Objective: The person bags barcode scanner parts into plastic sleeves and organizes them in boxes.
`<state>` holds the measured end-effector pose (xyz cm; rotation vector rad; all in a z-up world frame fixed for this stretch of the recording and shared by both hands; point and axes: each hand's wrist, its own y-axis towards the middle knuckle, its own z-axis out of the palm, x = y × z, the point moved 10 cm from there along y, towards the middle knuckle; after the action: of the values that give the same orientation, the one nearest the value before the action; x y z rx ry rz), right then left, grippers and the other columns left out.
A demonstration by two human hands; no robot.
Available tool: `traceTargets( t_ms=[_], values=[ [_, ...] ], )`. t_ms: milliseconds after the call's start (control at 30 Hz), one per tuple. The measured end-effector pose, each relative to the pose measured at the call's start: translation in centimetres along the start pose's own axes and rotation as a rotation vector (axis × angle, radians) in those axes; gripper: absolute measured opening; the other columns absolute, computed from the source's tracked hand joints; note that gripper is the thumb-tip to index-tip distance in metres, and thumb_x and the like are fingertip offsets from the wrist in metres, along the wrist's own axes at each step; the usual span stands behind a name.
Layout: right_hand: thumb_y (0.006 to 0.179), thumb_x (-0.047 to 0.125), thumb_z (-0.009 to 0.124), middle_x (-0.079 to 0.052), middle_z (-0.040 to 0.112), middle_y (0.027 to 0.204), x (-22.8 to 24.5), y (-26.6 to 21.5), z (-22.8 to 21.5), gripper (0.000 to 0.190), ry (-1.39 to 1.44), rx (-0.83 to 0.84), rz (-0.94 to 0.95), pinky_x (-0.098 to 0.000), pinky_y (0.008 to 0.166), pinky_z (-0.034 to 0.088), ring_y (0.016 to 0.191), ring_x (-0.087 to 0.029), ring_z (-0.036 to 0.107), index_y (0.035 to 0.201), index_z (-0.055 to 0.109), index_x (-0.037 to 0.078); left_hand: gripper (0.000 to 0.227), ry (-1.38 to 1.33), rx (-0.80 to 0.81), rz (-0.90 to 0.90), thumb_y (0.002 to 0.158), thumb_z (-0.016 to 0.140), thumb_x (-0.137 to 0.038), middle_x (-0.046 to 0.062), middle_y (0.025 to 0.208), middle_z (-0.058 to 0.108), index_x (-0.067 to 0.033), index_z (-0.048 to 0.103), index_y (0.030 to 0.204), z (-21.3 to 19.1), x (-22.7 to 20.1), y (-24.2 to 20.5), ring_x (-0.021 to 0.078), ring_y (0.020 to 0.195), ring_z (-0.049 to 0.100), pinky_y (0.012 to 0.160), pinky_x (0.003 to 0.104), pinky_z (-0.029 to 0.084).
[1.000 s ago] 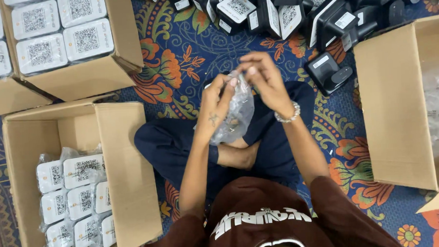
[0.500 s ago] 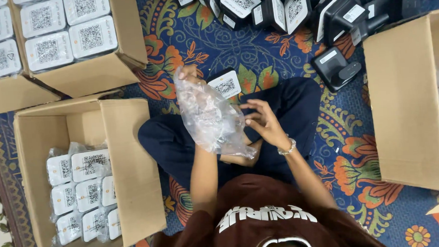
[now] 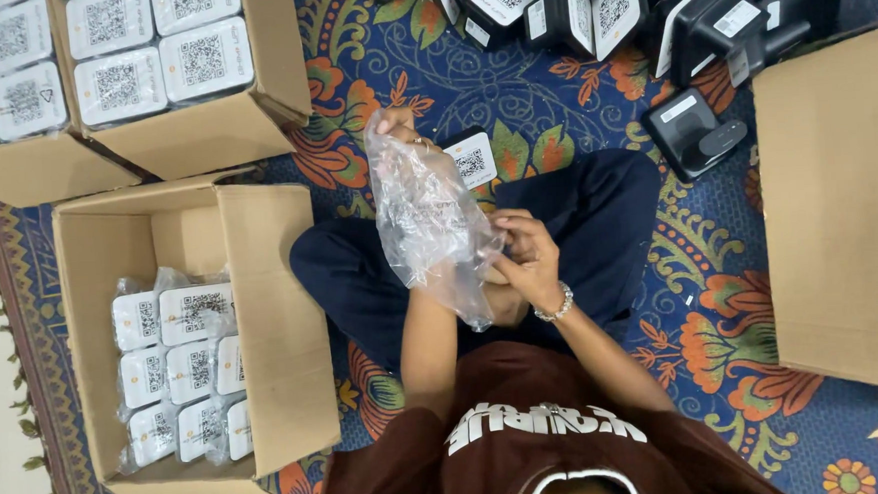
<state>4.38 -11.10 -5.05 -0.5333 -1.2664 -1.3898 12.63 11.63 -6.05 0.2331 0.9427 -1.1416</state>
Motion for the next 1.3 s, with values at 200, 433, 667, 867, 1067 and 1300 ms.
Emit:
traceTargets(
  t_ms=[200, 433, 667, 867, 1067, 1300],
  values=[
    [0.091, -0.018, 0.07, -0.017, 0.068, 0.108, 4.2, 1.7, -7.0, 0.023, -0.368, -0.347, -0.096, -0.0323, 0.087, 0.058, 0.097, -0.023, 0.069, 0.109, 0.065, -0.003, 0.022, -0.102, -0.068, -0.02, 0.106, 0.054, -0.024, -0.001, 0.089, 0.064, -0.008, 0.068, 0.114, 0.4, 0.8, 0.3, 0.0071, 0.073, 0.057, 0.066, 0.025, 0.049],
    [0.106, -0.003, 0.067, -0.009, 0.068, 0.1, 13.5, 1.6, -21.0, 0.008, -0.562, -0.714, -0.144, -0.023, 0.07, 0.051, 0.079, -0.012, 0.064, 0.114, 0.066, -0.006, 0.026, 0.675, 0.183, 0.373, 0.112, 0.057, -0.024, -0.006, 0.078, 0.057, -0.0048, 0.067, 0.097, 1.7, 4.4, -2.3, 0.0031, 0.069, 0.045, 0.061, 0.023, 0.038],
    [0.106, 0.008, 0.069, -0.004, 0.068, 0.097, 7.5, -0.7, -31.3, 0.016, -0.435, -0.674, 0.163, -0.0267, 0.075, 0.056, 0.083, -0.012, 0.067, 0.115, 0.062, -0.003, 0.018, 0.631, 0.23, 0.249, 0.103, 0.06, -0.018, -0.003, 0.079, 0.061, -0.0013, 0.061, 0.108, 4.4, 14.4, -2.9, 0.0043, 0.067, 0.05, 0.06, 0.023, 0.042],
    [0.103, 0.037, 0.062, -0.008, 0.063, 0.091, -2.8, -5.4, -35.6, 0.034, 0.109, -0.922, 0.368, -0.0416, 0.075, 0.062, 0.086, -0.031, 0.074, 0.106, 0.047, 0.007, 0.011, 0.885, 0.172, 0.413, 0.106, 0.056, -0.007, 0.011, 0.079, 0.055, -0.0008, 0.047, 0.105, 3.8, 22.1, 2.0, 0.0237, 0.07, 0.054, 0.067, 0.035, 0.045],
    [0.106, 0.048, 0.055, -0.01, 0.068, 0.095, -4.6, -11.8, -32.3, 0.046, 0.029, -0.734, 0.65, -0.0406, 0.089, 0.06, 0.091, -0.027, 0.072, 0.106, 0.067, 0.003, 0.009, 0.985, 0.274, 0.621, 0.099, 0.047, 0.0, 0.017, 0.092, 0.068, -0.0026, 0.055, 0.103, 6.5, 22.1, 2.6, 0.0351, 0.087, 0.069, 0.08, 0.042, 0.052],
    [0.107, 0.019, 0.064, 0.0, 0.072, 0.107, -2.4, -11.6, -28.1, 0.026, -0.361, -0.379, 0.612, -0.0239, 0.082, 0.045, 0.09, -0.006, 0.055, 0.121, 0.075, 0.0, 0.046, 0.962, 0.256, 0.145, 0.11, 0.049, -0.042, 0.016, 0.095, 0.067, 0.0026, 0.06, 0.112, -1.2, 25.0, 4.0, 0.0279, 0.083, 0.065, 0.073, 0.039, 0.052]
  ],
)
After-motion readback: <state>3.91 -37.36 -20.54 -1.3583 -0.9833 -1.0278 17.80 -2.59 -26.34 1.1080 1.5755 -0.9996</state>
